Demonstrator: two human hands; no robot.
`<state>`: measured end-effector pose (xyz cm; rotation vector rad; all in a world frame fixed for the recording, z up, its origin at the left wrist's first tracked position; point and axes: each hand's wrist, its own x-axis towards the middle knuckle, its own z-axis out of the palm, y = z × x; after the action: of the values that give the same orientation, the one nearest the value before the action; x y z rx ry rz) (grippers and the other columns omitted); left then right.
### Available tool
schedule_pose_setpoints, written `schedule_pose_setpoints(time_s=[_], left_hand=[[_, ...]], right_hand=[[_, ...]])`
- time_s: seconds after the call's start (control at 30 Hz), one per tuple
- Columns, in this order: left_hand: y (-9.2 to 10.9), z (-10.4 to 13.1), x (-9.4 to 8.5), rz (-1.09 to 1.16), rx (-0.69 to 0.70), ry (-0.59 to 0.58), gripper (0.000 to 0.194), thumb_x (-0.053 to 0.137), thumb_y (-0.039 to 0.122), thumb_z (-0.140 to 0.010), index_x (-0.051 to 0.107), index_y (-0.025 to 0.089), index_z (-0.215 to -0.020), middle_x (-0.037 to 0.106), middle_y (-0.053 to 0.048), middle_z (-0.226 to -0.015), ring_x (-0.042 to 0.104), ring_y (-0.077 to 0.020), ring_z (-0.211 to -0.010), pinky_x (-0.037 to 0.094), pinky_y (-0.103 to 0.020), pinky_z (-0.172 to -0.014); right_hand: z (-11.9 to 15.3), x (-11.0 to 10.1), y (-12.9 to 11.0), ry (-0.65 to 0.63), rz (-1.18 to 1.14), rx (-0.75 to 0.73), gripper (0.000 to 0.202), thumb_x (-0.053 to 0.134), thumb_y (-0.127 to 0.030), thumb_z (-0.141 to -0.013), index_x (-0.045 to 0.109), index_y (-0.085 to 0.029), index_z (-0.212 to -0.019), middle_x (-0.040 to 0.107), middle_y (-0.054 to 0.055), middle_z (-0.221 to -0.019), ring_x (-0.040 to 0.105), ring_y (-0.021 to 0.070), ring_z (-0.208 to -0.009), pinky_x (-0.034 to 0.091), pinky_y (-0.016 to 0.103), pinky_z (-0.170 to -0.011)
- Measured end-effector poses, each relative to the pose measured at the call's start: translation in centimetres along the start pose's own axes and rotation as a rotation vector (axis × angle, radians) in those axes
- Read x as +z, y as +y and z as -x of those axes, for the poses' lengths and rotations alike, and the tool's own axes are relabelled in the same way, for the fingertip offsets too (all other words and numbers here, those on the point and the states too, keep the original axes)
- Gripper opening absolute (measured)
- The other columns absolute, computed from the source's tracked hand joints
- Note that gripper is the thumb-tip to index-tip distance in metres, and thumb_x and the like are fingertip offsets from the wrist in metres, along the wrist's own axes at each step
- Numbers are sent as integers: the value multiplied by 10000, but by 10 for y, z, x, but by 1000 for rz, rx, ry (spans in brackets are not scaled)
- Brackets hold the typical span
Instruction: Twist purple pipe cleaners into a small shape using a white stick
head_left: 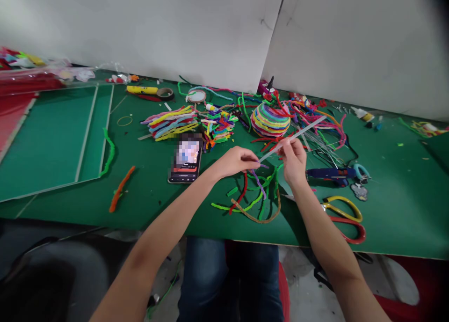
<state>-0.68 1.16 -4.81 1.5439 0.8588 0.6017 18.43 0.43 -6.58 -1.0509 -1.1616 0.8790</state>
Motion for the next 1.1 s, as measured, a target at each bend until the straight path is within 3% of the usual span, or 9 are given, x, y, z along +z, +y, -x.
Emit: schedule_pose_setpoints(time_s=[0.17,0.23,0.33,0.43,0.53,0.6,0.7,0.83,1.1], left_hand=[[-5,0,-4,-23,-16,-31,168,669,292,-727,690,146,-809,666,-30,-698,568,-75,-569,427,-188,-519],[-6,0,-6,-4,-16,-8,178,674,305,-723,697,155,-816,674,-38,-713,576,-78,-570,433,-181,-503],[-5,-1,-10,59,-14,150,224,677,335,-724,695,152,-853,680,-44,-722,583,-81,-571,429,-169,-478],[-4,-3,-14,198,-23,373,271,692,357,-708,682,146,-878,691,-48,-756,611,-93,-626,445,-165,-491],[-5,-6,-15,354,-48,487,319,717,391,-677,670,156,-888,700,-43,-805,631,-101,-673,441,-154,-487],[-6,-8,-13,426,-51,510,346,727,412,-663,666,162,-894,701,-38,-814,638,-103,-680,430,-146,-475],[-6,-9,-8,510,-41,521,368,736,421,-652,659,163,-903,705,-40,-834,653,-112,-712,424,-139,-474],[-4,-9,-2,540,-31,509,368,747,410,-650,660,146,-891,704,-44,-817,649,-110,-705,439,-147,-496],[-1,-8,0,580,-81,445,287,734,355,-688,644,137,-852,688,-18,-765,616,-77,-635,454,-158,-524]], right_hand=[[-6,-5,-3,210,-29,-40,311,528,-542,-820,474,-237,-796,556,-40,-640,520,95,-543,385,222,-503],[-7,-9,-5,247,68,-21,316,502,-553,-826,485,-238,-815,521,-49,-585,475,96,-488,345,221,-461],[-5,-12,-8,61,433,12,282,524,-496,-828,565,-218,-801,506,-44,-549,442,100,-470,325,231,-465],[2,-10,-8,-182,893,4,240,540,-436,-828,648,-222,-813,591,-9,-610,519,132,-556,330,245,-512],[6,-7,-7,-273,1158,-42,200,594,-406,-792,677,-244,-874,663,17,-748,582,170,-674,342,256,-538],[8,-5,-6,-288,1098,-110,292,653,-405,-750,657,-246,-995,671,26,-829,582,168,-682,382,265,-557],[11,1,-7,-320,724,-178,440,677,-419,-738,593,-245,-1133,666,20,-842,566,145,-635,444,281,-582],[18,11,-8,-339,313,-128,249,655,-388,-773,657,-263,-989,666,3,-801,595,139,-663,491,290,-619],[23,16,-13,-315,209,-144,209,676,-342,-757,694,-265,-951,625,3,-749,552,125,-657,474,285,-610]])
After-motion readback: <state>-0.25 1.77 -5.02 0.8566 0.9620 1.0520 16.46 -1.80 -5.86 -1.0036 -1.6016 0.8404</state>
